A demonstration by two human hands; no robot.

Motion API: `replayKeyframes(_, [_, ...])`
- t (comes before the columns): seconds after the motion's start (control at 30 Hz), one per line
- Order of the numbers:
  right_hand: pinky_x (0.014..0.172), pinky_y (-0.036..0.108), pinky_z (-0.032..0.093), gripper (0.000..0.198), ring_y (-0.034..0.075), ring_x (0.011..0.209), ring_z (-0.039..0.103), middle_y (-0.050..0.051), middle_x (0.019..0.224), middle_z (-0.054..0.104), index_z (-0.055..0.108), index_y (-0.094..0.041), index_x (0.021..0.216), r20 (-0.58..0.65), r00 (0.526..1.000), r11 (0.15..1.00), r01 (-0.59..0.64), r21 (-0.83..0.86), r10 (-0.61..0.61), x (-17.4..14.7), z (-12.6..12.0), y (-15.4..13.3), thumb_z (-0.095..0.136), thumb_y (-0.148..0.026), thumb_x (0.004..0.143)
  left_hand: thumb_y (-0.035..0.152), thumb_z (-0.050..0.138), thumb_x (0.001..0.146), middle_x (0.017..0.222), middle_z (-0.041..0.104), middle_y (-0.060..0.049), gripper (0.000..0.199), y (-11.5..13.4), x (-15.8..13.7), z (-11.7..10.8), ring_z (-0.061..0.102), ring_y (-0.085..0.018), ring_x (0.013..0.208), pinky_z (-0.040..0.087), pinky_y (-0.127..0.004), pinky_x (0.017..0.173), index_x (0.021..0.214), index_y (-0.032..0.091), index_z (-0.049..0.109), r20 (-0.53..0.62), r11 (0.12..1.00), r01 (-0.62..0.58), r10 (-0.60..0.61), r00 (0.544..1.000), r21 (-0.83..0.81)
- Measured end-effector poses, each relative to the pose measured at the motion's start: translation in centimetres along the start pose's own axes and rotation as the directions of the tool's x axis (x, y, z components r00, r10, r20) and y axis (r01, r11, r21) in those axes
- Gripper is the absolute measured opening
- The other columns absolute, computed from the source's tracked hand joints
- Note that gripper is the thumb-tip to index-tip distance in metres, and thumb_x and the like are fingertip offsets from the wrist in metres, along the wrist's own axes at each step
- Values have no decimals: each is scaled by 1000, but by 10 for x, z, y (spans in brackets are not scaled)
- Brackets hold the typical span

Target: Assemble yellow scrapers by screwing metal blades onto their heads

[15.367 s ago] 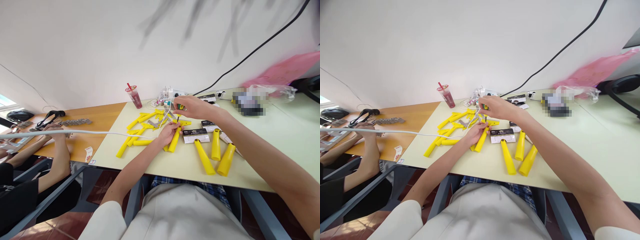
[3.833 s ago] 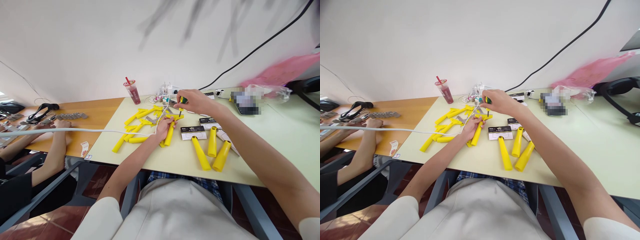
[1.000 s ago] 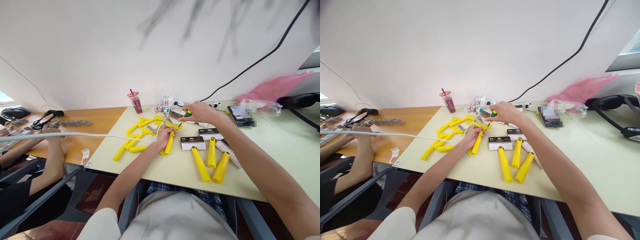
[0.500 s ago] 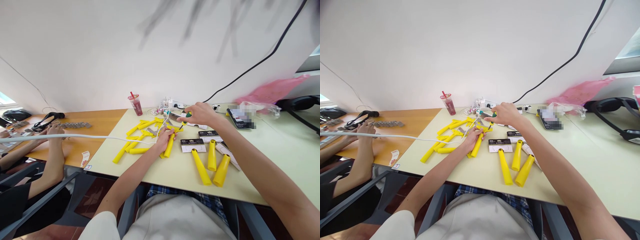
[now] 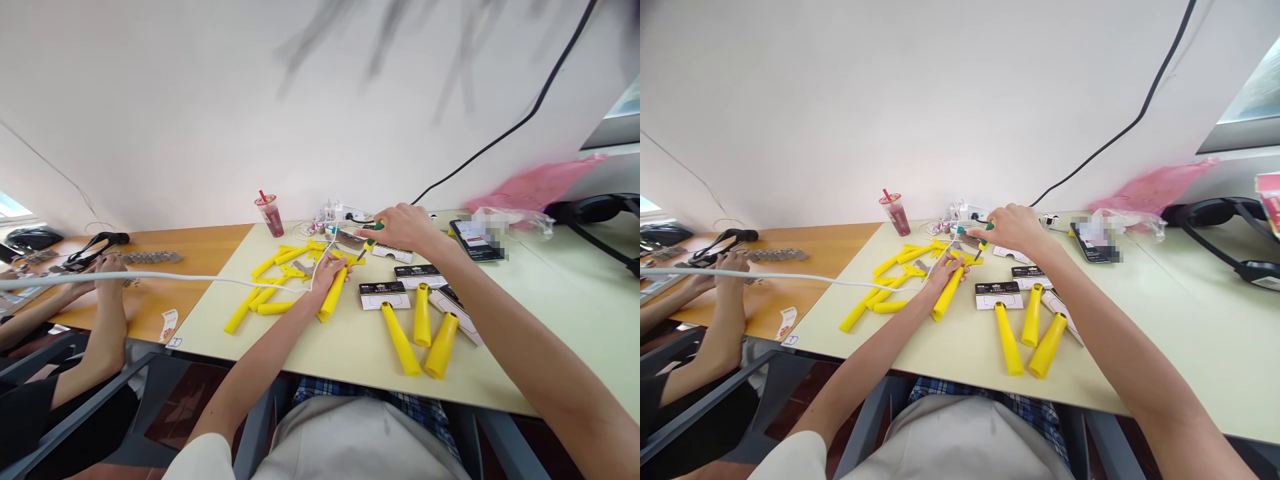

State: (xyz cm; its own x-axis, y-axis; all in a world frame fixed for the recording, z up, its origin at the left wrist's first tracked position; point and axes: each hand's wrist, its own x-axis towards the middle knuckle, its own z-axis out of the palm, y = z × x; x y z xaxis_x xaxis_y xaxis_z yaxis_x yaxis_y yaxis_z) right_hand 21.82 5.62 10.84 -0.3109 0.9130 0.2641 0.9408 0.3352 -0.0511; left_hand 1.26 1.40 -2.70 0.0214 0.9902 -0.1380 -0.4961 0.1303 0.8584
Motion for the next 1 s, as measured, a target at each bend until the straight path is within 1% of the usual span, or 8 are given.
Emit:
replayKeyframes(0.1, [73,42,46,85,40,99,76,20,97,83,85,-22,110,-44,998,999,46,-18,-46,-5,-10,-1,42,-94,93,30,98,76,88,67,0,54,3,-3,3,72,-15,74,45,-23,57,92,22,47,23,1000,-13,14,1000,-28])
replayKeyframes(0.2, [69,41,41,75,39,91,75,17,85,81,80,-23,96,-82,993,996,84,-40,-87,-13,-23,-7,46,-90,95,27,97,78,91,67,0,49,4,-9,7,71,-14,77,47,-23,59,93,21,50,54,997,1,3,999,-76])
replayKeyframes(0.3, [65,40,36,68,36,83,73,14,74,76,75,-25,86,-128,987,995,94,-39,-99,-21,-35,-16,49,-87,95,25,95,81,95,67,-1,46,2,-13,12,69,-13,77,47,-23,59,94,21,51,75,994,9,-1,997,-107])
replayKeyframes(0.4, [65,39,32,63,34,77,70,12,66,71,71,-26,81,-167,982,995,88,-45,-94,-27,-40,-21,52,-84,95,27,95,81,98,68,-3,45,2,-15,14,70,-13,79,46,-23,58,94,21,52,78,993,5,5,997,-117])
replayKeyframes(0.57, [63,37,29,57,30,68,65,9,62,67,65,-26,74,-238,967,996,78,-43,-86,-28,-37,-20,57,-78,93,25,94,80,95,67,-1,45,7,-17,16,70,-14,79,46,-24,57,95,21,52,64,991,-8,16,998,-132])
replayKeyframes(0.67, [63,36,30,55,26,62,61,7,58,64,62,-26,70,-293,953,996,91,22,-81,-27,-33,-18,60,-76,92,25,93,81,97,67,-2,44,10,-19,17,71,-15,81,46,-25,57,95,21,51,71,991,-13,22,997,-131])
replayKeyframes(0.83, [62,34,34,54,21,56,54,2,59,61,60,-27,75,-322,935,958,214,190,-146,-27,-26,-20,60,-78,92,25,93,81,102,71,-5,45,9,-23,19,71,-15,80,45,-24,57,95,21,51,44,990,18,-11,999,-141])
replayKeyframes(1.0, [63,33,38,52,19,58,52,1,64,63,58,-27,79,-356,918,928,276,252,-177,-31,-22,-28,61,-77,93,25,93,81,103,72,-5,44,9,-25,18,73,-17,85,43,-23,57,97,22,52,25,988,25,-22,999,-152])
